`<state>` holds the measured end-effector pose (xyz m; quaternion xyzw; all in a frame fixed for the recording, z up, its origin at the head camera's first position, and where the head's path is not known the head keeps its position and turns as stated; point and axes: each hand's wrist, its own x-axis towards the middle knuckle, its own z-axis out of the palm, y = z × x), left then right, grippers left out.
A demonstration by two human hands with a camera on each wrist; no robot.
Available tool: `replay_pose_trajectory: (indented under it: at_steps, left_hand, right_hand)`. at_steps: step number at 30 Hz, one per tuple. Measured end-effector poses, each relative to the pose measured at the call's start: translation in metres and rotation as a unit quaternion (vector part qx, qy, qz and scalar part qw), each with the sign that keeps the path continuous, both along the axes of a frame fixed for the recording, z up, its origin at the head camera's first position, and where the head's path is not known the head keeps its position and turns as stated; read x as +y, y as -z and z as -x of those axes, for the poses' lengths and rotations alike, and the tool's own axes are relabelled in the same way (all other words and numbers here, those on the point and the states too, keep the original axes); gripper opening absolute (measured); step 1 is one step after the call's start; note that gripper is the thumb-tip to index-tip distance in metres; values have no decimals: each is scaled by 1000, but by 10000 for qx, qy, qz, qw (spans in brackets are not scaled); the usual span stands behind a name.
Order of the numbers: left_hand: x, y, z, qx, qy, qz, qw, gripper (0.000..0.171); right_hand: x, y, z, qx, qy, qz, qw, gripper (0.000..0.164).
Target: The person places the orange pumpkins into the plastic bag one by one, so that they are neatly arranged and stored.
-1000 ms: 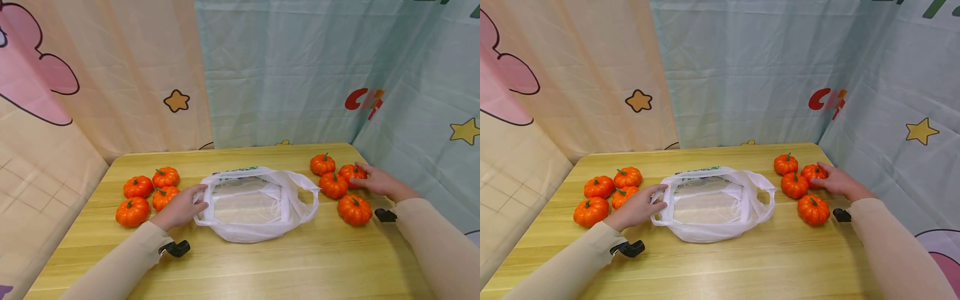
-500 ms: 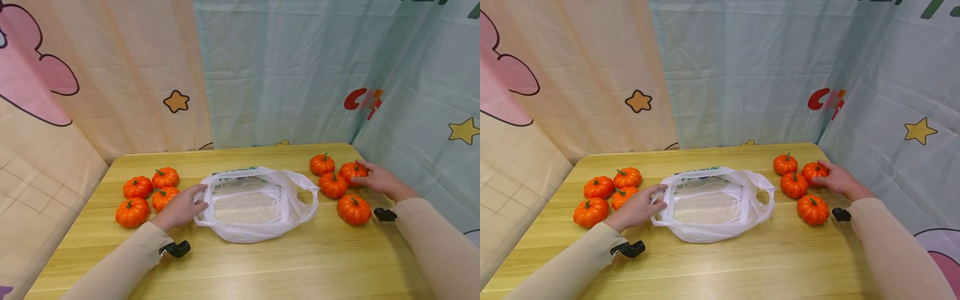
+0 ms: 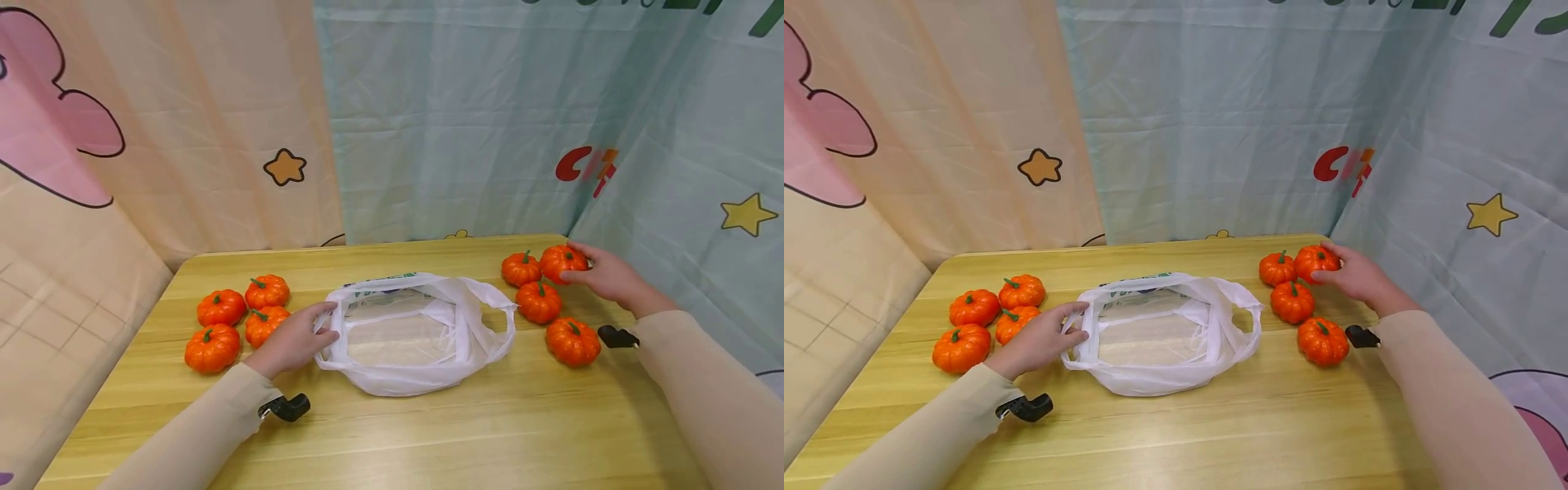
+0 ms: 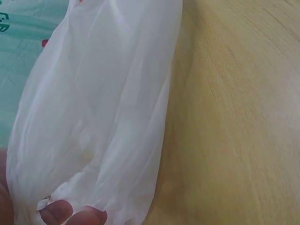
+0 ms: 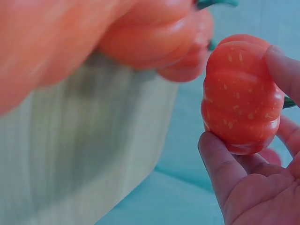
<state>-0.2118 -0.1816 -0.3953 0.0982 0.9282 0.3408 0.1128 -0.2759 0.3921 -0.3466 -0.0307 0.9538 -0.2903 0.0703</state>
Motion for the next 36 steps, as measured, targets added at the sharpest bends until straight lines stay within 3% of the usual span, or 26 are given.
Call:
replay_pose_trajectory:
  at_steps: [11,21,29,36]
  left_hand:
    - [-1,0,-1,-3,-25,-1,10000,64]
    - [2,-2,-2,23,-34,56,10000,64]
    - [1,-1,-1,77,-6,14,10000,63]
    - [2,-2,-2,62,-52,4,10000,63]
  right_hand:
    - [-47,-30,1,181,-305,284,9990,88]
    - [-111,-51,-6,103,-814,591,9949,83]
    - [-176,-55,-15,75,-1500,837,9851,80]
    - [-219,-43,-19,-7,-1912,975,9767,80]
